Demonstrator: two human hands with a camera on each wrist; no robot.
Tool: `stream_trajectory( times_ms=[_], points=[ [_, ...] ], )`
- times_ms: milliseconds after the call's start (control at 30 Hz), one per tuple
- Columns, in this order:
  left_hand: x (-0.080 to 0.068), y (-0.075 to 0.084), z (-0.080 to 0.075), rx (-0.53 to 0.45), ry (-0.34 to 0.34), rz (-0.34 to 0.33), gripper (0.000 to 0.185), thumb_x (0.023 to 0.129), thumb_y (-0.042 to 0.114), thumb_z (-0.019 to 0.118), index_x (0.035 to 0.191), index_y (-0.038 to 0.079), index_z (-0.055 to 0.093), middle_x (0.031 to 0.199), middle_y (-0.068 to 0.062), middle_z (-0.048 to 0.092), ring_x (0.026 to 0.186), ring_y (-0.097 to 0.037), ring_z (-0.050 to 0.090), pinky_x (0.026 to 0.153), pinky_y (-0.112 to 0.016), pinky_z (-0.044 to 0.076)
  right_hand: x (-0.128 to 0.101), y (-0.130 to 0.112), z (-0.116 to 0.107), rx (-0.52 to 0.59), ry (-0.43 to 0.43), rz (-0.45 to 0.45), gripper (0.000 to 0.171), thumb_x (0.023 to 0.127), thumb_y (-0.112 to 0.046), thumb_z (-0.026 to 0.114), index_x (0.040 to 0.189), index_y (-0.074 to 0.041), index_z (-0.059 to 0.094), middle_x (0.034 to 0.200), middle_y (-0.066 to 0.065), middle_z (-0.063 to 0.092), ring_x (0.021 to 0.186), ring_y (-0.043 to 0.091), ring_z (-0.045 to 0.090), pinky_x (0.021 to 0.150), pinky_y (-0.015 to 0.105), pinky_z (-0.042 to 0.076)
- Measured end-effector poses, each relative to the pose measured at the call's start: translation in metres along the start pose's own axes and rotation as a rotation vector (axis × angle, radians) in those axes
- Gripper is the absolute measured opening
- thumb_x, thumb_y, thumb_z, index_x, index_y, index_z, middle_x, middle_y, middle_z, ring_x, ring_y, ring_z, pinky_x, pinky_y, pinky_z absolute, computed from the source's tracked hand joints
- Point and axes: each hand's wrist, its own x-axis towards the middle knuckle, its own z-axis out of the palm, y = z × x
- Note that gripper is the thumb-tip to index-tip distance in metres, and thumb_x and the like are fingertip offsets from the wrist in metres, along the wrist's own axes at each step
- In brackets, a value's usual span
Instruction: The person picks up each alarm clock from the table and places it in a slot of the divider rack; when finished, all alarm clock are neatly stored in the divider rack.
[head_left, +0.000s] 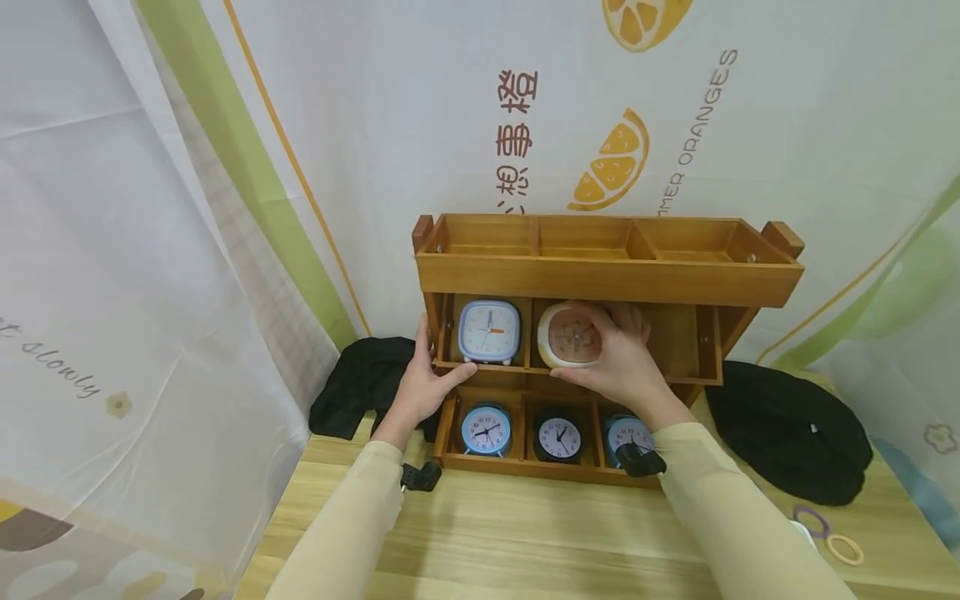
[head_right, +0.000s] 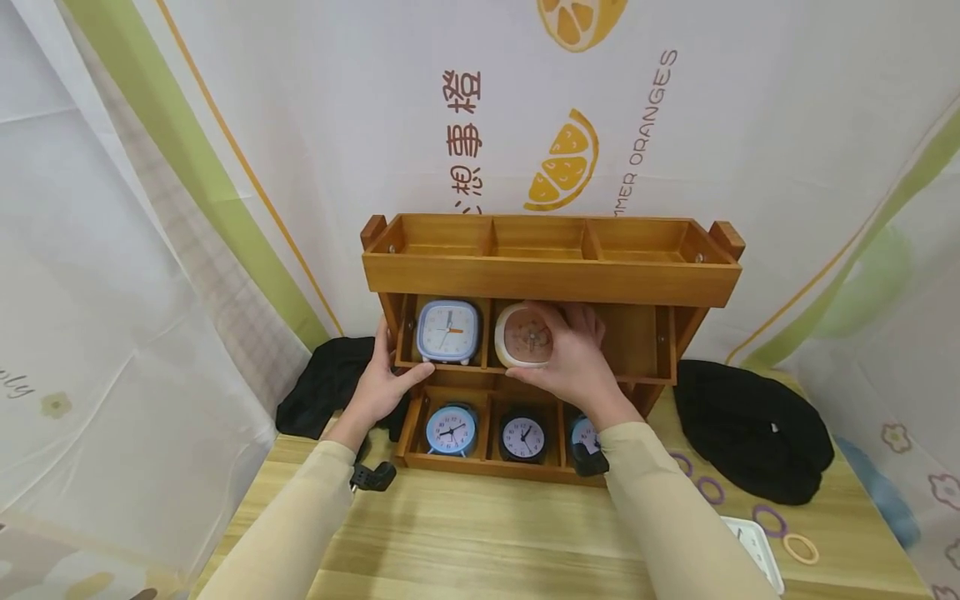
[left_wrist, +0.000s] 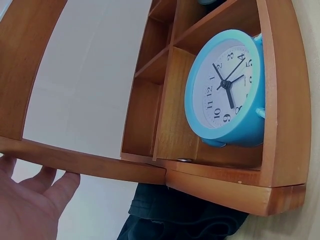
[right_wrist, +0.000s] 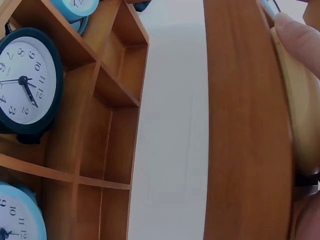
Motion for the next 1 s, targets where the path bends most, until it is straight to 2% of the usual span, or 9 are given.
stream_trajectory(
  times_ms=[267, 567, 733, 1000],
  points=[
    [-0.0003, 0.0039, -0.0009, 0.001, 0.009, 0.007, 0.116, 0.094, 0.048, 0.077, 0.167, 0.033, -0.012, 0.174, -0.013, 0.005, 0.156, -0.041, 0.022, 0.119, -0.06, 0.032, 0.0042, -0.0013, 0.0008, -0.024, -0.042, 0.059, 0.102, 0.064, -0.043, 0.102, 0.15, -0.019, 0.052, 0.15, 0.019, 0.039, 0.142, 0.045, 0.027, 0.112, 0.075, 0.011],
    [-0.0006, -0.0002, -0.0009, -0.003, 0.005, -0.001, 0.117, 0.094, 0.049, 0.077, 0.168, 0.029, -0.011, 0.174, -0.015, 0.007, 0.156, -0.042, 0.023, 0.118, -0.061, 0.034, 0.0028, 0.0014, 0.0055, -0.067, -0.06, 0.028, 0.089, 0.07, -0.043, 0.099, 0.143, -0.017, 0.055, 0.146, 0.022, 0.042, 0.136, 0.048, 0.029, 0.11, 0.075, 0.011],
    [-0.0004, -0.0006, -0.0003, -0.005, 0.012, 0.007, 0.118, 0.093, 0.049, 0.078, 0.168, 0.029, -0.011, 0.174, -0.015, 0.008, 0.156, -0.042, 0.023, 0.118, -0.061, 0.033, 0.0021, 0.0032, 0.0072, -0.075, -0.048, 0.024, 0.088, 0.07, -0.044, 0.098, 0.143, -0.018, 0.056, 0.146, 0.019, 0.045, 0.138, 0.048, 0.032, 0.111, 0.075, 0.011],
    [-0.0013, 0.0013, 0.0002, -0.012, 0.008, 0.009, 0.117, 0.093, 0.049, 0.078, 0.167, 0.036, -0.012, 0.174, -0.016, 0.009, 0.156, -0.043, 0.023, 0.118, -0.061, 0.033, 0.0, 0.0044, 0.0064, -0.082, -0.05, 0.018, 0.097, 0.066, -0.05, 0.099, 0.146, -0.02, 0.053, 0.149, 0.019, 0.044, 0.138, 0.047, 0.033, 0.11, 0.077, 0.011]
  ],
)
